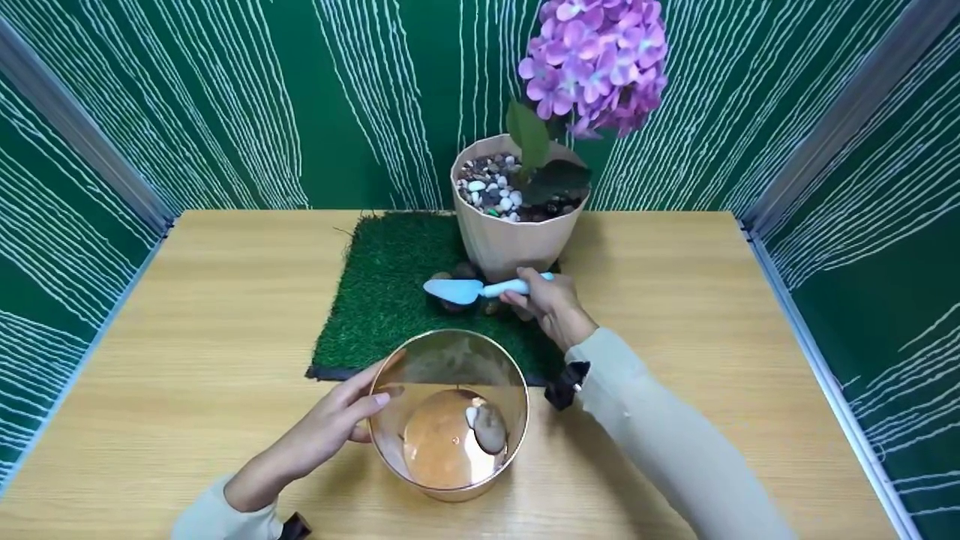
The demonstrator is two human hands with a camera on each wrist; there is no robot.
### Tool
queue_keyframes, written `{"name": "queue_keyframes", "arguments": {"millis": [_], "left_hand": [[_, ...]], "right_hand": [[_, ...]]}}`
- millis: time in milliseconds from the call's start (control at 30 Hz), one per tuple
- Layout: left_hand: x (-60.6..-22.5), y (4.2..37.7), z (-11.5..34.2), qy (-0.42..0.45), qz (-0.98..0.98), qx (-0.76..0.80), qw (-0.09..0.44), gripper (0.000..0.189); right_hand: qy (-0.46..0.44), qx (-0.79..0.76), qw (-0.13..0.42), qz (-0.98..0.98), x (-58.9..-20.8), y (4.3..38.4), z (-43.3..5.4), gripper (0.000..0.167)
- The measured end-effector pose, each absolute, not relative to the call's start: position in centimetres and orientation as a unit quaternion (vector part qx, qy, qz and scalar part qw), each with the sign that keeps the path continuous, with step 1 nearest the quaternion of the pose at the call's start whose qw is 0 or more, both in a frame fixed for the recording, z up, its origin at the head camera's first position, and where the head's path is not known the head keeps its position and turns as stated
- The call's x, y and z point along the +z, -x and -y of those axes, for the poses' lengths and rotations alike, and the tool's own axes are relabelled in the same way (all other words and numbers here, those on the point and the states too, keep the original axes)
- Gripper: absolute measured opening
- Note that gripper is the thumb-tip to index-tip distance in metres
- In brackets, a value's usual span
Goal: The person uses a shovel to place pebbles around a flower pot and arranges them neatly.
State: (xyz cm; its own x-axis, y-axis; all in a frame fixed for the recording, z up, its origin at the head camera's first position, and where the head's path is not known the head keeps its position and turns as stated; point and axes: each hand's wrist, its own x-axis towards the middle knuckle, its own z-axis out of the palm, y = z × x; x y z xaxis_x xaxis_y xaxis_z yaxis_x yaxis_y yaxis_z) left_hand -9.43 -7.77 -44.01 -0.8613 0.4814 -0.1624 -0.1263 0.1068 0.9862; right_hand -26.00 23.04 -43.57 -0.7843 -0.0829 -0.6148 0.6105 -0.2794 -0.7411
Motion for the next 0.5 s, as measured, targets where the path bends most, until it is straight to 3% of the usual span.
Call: {"name": "queue_keyframes", "arguments": {"millis": [167, 500], "left_hand": [[-44.1, 9.4, 7.7, -0.123, -0.705, 0.657, 0.238, 0.064], [-44.0, 9.5, 7.9, -0.125, -0.711, 0.652, 0.232, 0.065]], "right_hand": [[-0.227, -0.776, 0.229, -0.543, -42.0, 24.4, -24.4, 0.018], [-0.101, -0.757, 0.215, -0.609, -36.7, 19.2, -27.7, 0.017]]}}
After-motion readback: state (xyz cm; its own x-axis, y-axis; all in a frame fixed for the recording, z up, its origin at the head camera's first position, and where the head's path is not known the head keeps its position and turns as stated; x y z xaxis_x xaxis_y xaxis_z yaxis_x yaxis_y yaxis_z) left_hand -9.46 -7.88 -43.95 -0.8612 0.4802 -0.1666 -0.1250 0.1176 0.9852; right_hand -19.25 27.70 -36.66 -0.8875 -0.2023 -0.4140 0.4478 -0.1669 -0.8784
